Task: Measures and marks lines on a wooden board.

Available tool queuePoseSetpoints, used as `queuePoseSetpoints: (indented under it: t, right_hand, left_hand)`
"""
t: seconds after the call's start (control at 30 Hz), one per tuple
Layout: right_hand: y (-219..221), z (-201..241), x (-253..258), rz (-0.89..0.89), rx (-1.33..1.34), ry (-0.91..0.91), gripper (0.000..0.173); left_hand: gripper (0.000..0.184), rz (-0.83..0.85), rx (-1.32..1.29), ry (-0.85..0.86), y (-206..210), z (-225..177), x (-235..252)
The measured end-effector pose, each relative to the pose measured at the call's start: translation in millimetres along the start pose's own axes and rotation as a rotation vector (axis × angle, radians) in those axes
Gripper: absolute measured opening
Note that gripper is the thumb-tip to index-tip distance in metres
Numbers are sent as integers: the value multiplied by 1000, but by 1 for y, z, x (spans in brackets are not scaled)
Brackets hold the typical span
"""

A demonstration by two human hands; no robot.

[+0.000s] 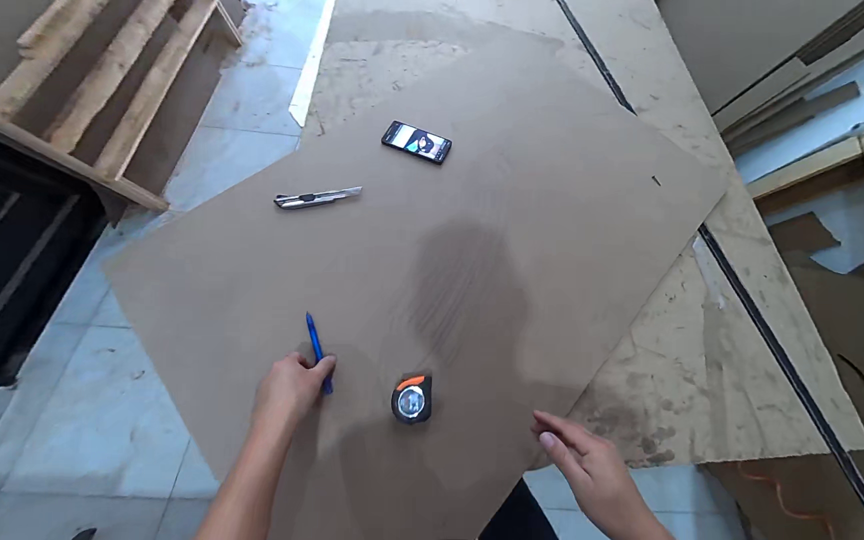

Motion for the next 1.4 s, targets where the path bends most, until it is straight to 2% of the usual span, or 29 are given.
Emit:
queuePoseSetpoints:
  t: [0.1, 0.2, 0.3, 0.4, 0.47, 0.5, 0.57, 0.6, 0.63, 0.67, 0.7, 0.77, 0.8, 0.87, 0.9, 0.93, 1.0, 1.03, 1.1, 1.17, 1.27, 1.4]
  right_hand:
    - [-22, -1, 69, -42, -30, -103, 43]
    - [-52, 5, 151, -112, 39, -164, 37]
    - [-76, 16, 251, -184, 256, -278, 37]
    - [-90, 25, 367, -251, 442, -372, 38]
    - [-86, 17, 439, -289, 526, -405, 40]
    - [-83, 8, 467, -317, 557, -414, 40]
    - [-75, -20, 507, -361, 556, -414, 39]
    - [-69, -35, 515, -350, 534, -410, 39]
    - [-65, -44, 518, -332, 521, -411, 37]
    - [-64, -45, 520, -328, 521, -426, 37]
    - [-62, -45, 521, -332, 521, -423, 37]
    - [-65, -46, 519, -346, 479, -382, 34]
    - [-65, -45, 522, -355, 469, -373, 34]
    - [-62, -46, 524, -352, 471, -350, 34]
    - [-62, -47, 525, -348, 478, -336, 35]
    - [-62, -49, 525, -348, 483, -321, 35]
    - [-64, -50, 525, -356, 483, -285, 36]
    - [-64, -51, 525, -362, 491, -277, 36]
    - [-64, -53, 525, -366, 507, -264, 36]
    - [-64, -53, 526, -368, 518, -265, 35]
    - [-62, -53, 527, -382, 533, -262, 34]
    - [-60, -52, 525, -381, 526, -262, 34]
  left_hand:
    - [36, 33, -122, 10, 5, 4, 10]
    - [22, 152, -529, 131, 16, 3, 2]
    - [15, 208, -865, 309, 18, -10, -24]
    - [24, 176, -915, 465, 9, -34, -60]
    - [27, 146, -949, 444, 8, -53, -87]
    - [36, 147, -969, 419, 9, -67, -97]
    - [80, 153, -1007, 387, 12, -102, -110]
    - [100, 162, -1032, 397, 14, -123, -112]
    - [112, 170, -1074, 428, 13, -144, -110]
    - [113, 174, -1135, 474, 12, -165, -105]
    - [105, 196, -1217, 524, 14, -185, -100]
    - [65, 323, -1405, 652, 22, -224, -86]
    - [55, 399, -1472, 736, 26, -243, -77]
    - [75, 537, -1602, 818, 33, -270, -61]
    - [79, 524, -1627, 826, 36, -276, -52]
    - [70, 436, -1620, 807, 38, -276, -41]
    - [33, 240, -1599, 739, 41, -267, -20]
    - [22, 191, -1573, 697, 44, -261, -13]
    - [28, 151, -1515, 631, 47, -248, -1]
    - [37, 172, -1423, 643, 45, -241, 5]
    - [37, 195, -1317, 724, 41, -247, 4]
    - [33, 129, -1306, 804, 39, -250, -2]
Point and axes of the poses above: each hand's wrist, its own x-axis towards the middle knuckle, its own y-axis out of the palm, z = x × y, the point moved 10 cm from there along x, towards the middle knuckle, and after that the axes turned 13 degrees about -y, right-handed, at the moved point
